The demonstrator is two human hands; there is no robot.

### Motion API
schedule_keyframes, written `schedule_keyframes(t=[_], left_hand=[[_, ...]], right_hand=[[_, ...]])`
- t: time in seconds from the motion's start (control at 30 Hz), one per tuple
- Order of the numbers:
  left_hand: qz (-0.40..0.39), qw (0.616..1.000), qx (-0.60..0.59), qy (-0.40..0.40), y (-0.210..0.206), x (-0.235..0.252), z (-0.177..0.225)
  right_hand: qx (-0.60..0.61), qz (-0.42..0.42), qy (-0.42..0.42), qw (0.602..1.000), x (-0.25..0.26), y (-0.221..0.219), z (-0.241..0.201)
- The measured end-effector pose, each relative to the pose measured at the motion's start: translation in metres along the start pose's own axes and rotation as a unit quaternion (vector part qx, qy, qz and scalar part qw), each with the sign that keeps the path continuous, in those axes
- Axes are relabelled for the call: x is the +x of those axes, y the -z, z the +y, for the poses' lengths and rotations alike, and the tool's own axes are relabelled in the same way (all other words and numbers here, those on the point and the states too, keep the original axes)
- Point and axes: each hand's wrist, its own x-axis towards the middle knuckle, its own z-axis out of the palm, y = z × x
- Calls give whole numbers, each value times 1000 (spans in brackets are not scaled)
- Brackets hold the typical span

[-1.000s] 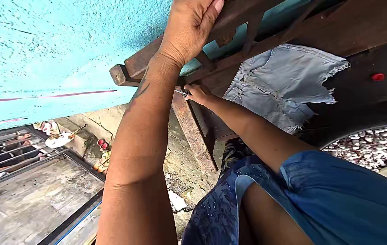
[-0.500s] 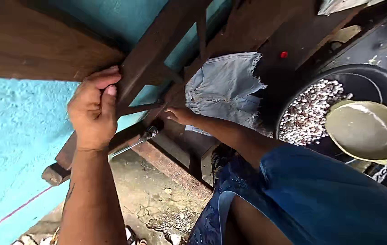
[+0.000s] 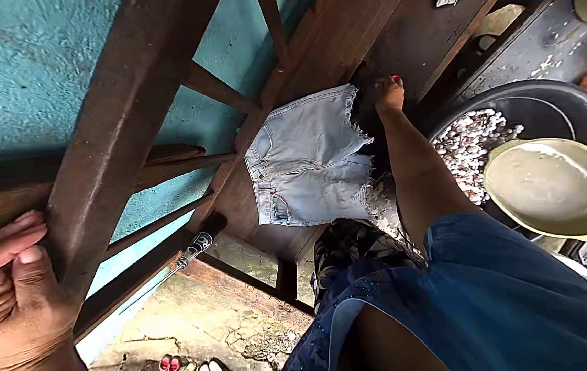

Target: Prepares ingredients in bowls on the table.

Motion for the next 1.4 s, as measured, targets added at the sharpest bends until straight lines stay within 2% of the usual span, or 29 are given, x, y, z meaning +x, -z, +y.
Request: schedule_keyframes(t=[0.07,0.1,0.17,0.23,0.33,0.4,0.5,0.6,0.73,0.83,0.93,1.07,1.13,1.2,1.27,1.33,1.4], left_hand=[[1,999,37,8,0,-2,2],[1,998,53,16,1,-4,-1],[-1,998,55,19,0,-6,-3],[1,999,46,12,-3,-1,2],[3,999,45,9,-6,1,6],[-3,998,55,5,-4,-1,2],[-2,997,73,11,-3,-2,4],[-6,996,87,28,-2,-5,8],[-16,992,124,30,-1,-3,15],[-11,991,128,46,0,-8,15],[-2,990,129,61,0,-10,19],[-10,985,169,21,5,-12,11],[-5,986,165,7,0,-6,17],[0,991,132,14,-8,2,25],[-2,992,122,27,-3,-7,8],[-1,991,126,39,2,-16,-8],[0,990,132,51,0,-17,-6]], right_hand=[[-12,-42,26,999,-33,-12,-14],[-25,-80,14,996,-53,-18,-22],[-18,-174,-70,982,-87,-31,-20],[-15,-224,-131,966,-97,-51,0],[-64,-269,-94,956,-82,-57,6],[-99,-251,-39,962,-66,-41,-11],[-139,-165,26,976,-28,-25,-39],[-105,-86,70,988,15,-7,-52],[-20,-2,-17,1000,57,21,-28],[-72,-36,-69,994,61,24,9],[-74,-54,-91,992,54,6,38],[-76,-42,-135,987,40,-10,42],[-29,-6,-162,986,35,-1,38],[40,79,-124,988,26,13,24],[105,86,-13,991,0,23,1],[133,-13,117,984,-41,10,-25],[135,-158,191,959,-97,-25,-48]])
